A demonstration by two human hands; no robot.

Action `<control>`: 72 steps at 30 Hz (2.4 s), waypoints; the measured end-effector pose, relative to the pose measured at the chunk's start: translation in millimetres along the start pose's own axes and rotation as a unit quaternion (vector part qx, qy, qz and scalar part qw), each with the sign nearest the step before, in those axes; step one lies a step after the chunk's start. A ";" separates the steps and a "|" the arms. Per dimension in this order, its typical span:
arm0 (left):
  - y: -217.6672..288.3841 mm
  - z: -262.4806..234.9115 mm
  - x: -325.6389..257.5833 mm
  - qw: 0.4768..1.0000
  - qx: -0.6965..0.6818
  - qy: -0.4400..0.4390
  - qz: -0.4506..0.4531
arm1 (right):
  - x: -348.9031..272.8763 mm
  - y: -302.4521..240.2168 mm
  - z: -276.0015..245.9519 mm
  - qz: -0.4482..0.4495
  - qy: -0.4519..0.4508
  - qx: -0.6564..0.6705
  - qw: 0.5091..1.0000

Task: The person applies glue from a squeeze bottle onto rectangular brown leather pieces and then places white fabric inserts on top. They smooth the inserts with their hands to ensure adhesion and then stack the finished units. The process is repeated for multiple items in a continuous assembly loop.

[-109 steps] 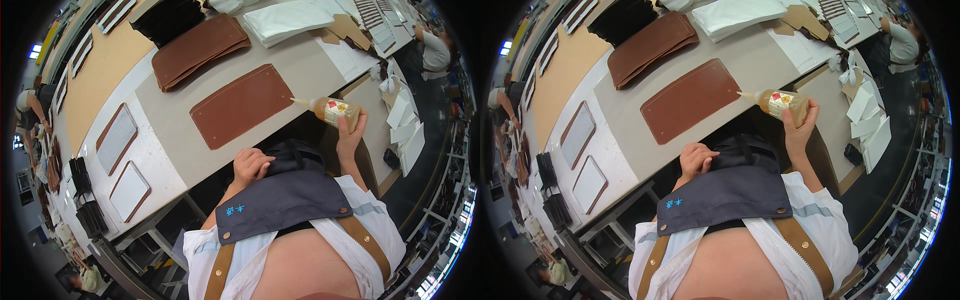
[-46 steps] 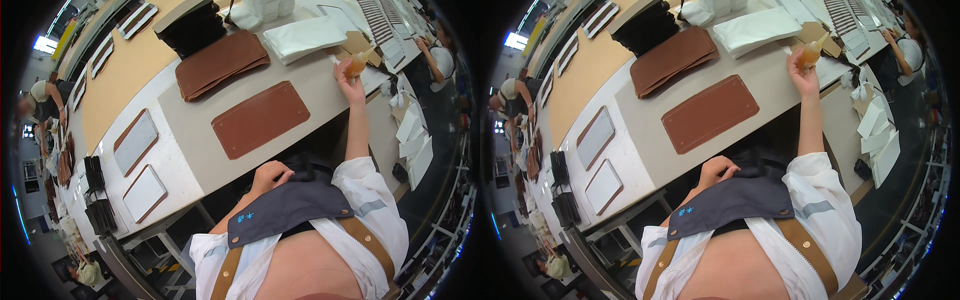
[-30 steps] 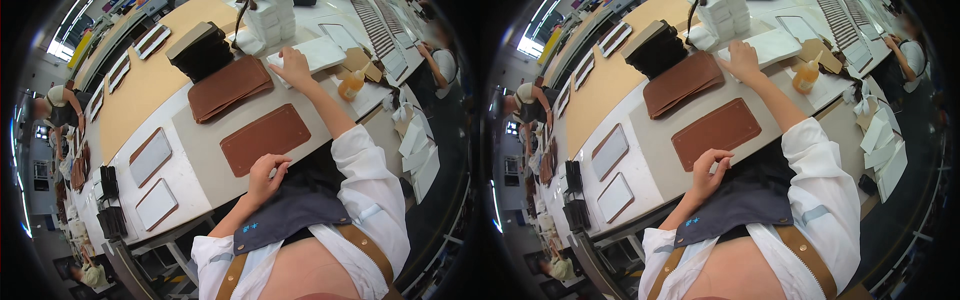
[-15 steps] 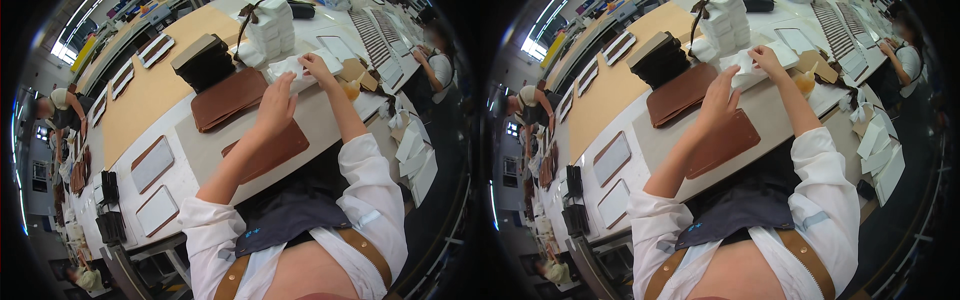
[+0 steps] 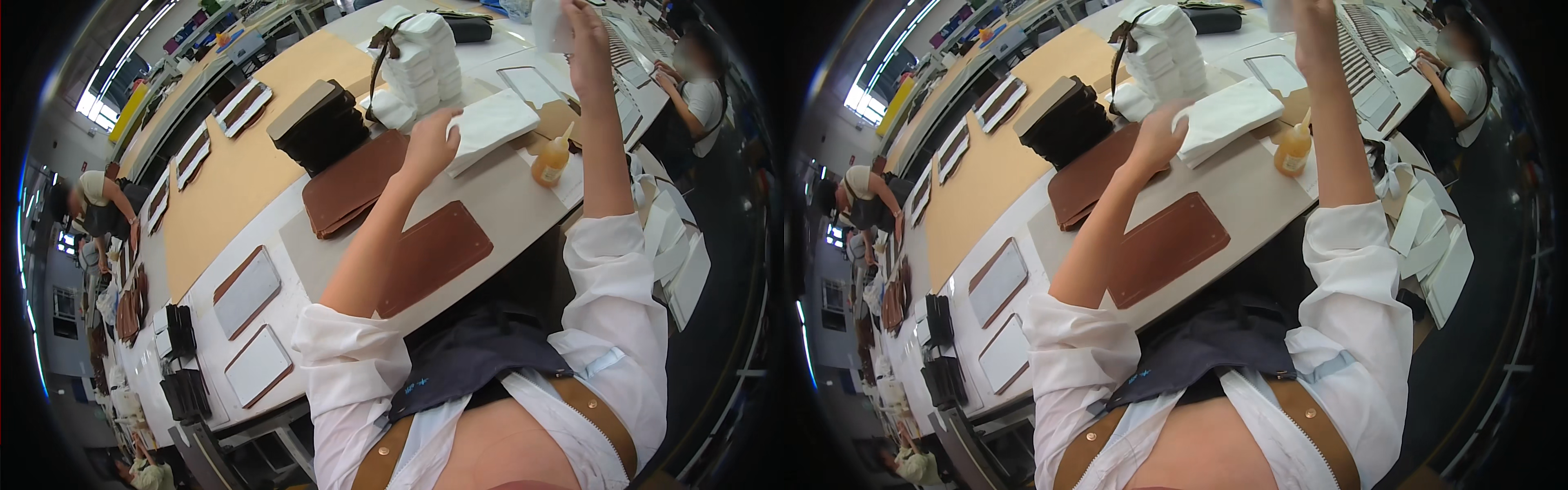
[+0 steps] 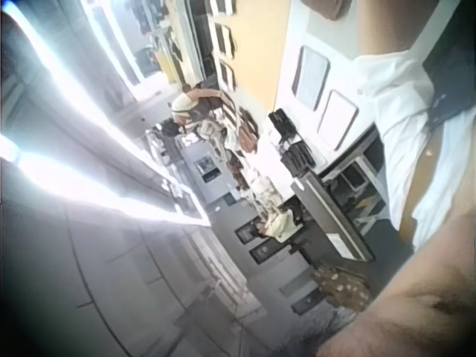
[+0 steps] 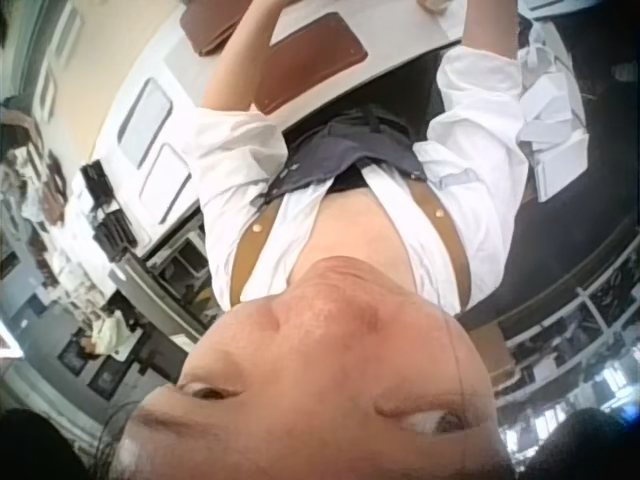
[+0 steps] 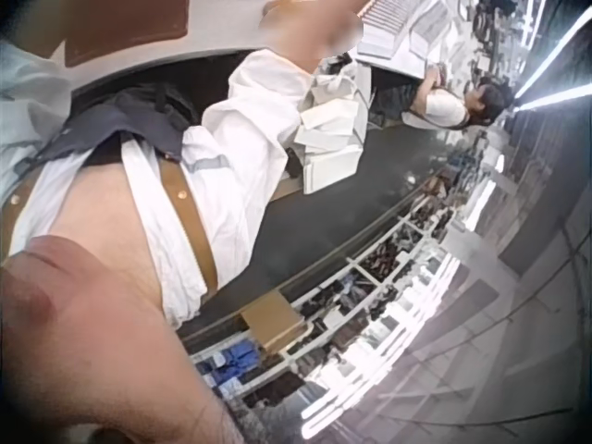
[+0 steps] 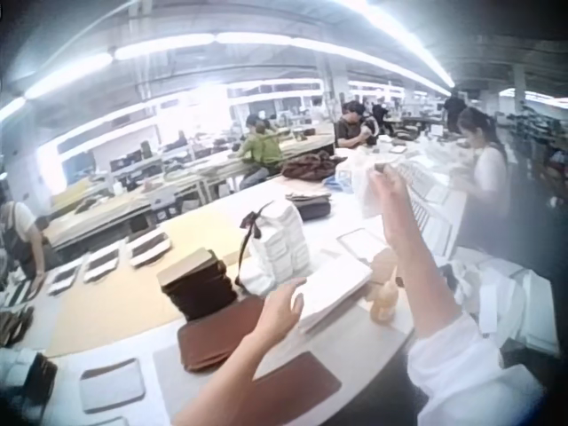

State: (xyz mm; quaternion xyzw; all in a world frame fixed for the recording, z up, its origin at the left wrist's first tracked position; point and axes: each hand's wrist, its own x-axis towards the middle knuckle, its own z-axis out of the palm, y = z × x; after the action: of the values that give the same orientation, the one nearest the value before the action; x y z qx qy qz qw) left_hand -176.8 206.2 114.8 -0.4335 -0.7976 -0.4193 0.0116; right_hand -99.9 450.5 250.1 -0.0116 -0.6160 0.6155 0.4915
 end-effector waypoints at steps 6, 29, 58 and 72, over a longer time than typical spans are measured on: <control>104.1 -70.1 3.7 0.881 -0.471 -0.019 -0.032 | -93.3 -19.3 64.3 0.014 -0.279 -0.031 0.960; 106.1 -225.6 -89.9 0.991 -0.018 -0.080 -0.106 | -175.2 23.3 53.6 0.361 -0.546 -0.040 0.755; 42.1 -56.5 -313.7 0.943 0.024 0.276 -0.182 | -250.5 18.8 -29.3 0.412 -0.320 0.076 0.850; 49.2 -52.2 -300.7 0.917 -0.075 0.258 -0.295 | -264.1 19.9 -17.2 0.348 -0.265 -0.030 0.899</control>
State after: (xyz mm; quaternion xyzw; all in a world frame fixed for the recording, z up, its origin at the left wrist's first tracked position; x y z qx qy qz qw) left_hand 27.3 -20.8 66.2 -0.0549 -0.8248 -0.5595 0.0607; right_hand 35.4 304.6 74.5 -0.0768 -0.6985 0.7086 0.0639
